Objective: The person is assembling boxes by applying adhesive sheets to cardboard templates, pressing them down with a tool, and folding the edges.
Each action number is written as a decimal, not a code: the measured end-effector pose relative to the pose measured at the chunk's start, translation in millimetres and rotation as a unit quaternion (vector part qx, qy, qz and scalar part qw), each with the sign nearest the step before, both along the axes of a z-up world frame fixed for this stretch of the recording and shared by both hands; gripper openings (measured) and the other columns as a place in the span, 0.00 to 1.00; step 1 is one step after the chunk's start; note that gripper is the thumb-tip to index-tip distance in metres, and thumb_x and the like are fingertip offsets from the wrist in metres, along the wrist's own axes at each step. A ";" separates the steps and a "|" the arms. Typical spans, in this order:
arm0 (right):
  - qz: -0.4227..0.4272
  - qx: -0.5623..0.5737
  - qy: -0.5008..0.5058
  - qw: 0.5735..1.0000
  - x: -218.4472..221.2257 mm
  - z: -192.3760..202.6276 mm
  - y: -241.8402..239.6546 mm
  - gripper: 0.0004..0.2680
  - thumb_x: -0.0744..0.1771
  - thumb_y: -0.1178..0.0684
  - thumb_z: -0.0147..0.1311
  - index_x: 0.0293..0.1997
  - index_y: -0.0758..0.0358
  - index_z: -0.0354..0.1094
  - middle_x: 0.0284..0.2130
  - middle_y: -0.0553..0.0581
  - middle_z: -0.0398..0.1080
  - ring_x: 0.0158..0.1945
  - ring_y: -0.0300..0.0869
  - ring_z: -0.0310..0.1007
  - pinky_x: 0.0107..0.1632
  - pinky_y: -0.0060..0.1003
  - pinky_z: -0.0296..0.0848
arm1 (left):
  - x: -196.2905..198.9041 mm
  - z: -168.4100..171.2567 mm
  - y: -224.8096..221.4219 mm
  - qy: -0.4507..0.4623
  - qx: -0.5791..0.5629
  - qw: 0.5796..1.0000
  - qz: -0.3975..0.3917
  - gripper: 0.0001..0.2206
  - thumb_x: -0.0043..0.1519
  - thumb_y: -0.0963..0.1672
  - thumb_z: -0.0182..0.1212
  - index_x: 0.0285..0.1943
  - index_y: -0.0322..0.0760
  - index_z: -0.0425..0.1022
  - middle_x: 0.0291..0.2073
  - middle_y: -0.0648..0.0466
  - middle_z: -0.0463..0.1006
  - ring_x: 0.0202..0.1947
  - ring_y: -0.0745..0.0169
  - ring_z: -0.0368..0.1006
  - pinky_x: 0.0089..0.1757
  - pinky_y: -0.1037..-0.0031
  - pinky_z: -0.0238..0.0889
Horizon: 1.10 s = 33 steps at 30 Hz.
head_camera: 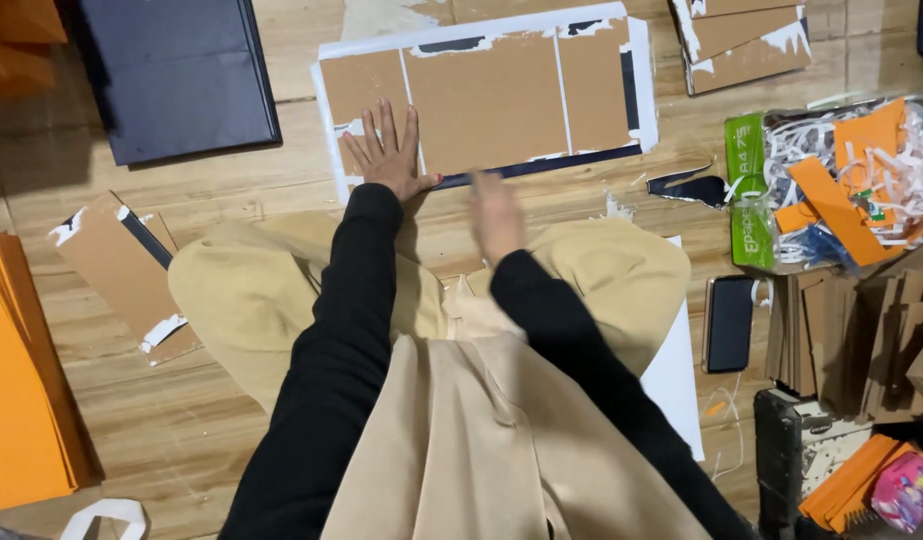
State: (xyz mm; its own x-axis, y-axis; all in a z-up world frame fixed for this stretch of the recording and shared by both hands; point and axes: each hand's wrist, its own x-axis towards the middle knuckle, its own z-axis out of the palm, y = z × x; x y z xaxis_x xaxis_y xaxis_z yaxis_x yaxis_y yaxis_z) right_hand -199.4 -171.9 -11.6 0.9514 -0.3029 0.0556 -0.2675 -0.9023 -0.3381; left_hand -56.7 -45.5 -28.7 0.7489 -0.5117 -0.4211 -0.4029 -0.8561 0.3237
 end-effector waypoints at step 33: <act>0.088 -0.002 -0.113 0.990 8.5 40.8 -82.8 0.10 0.60 0.61 0.56 0.42 0.65 0.62 0.30 0.61 0.65 0.32 0.52 0.63 0.34 0.45 0.62 | 1.6 6.4 2.3 -0.004 0.017 0.999 -0.028 0.47 0.56 0.60 0.54 0.69 0.49 0.17 0.62 0.44 0.10 0.61 0.38 0.06 0.50 0.36 0.07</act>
State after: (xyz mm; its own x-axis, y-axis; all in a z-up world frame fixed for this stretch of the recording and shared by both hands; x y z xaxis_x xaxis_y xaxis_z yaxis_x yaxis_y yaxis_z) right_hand -190.9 -254.8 29.3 0.9524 -0.1321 0.2747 -0.0229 -0.9297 -0.3677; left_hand -55.1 -43.1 -22.3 0.7226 -0.5388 -0.4331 -0.4529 -0.8423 0.2922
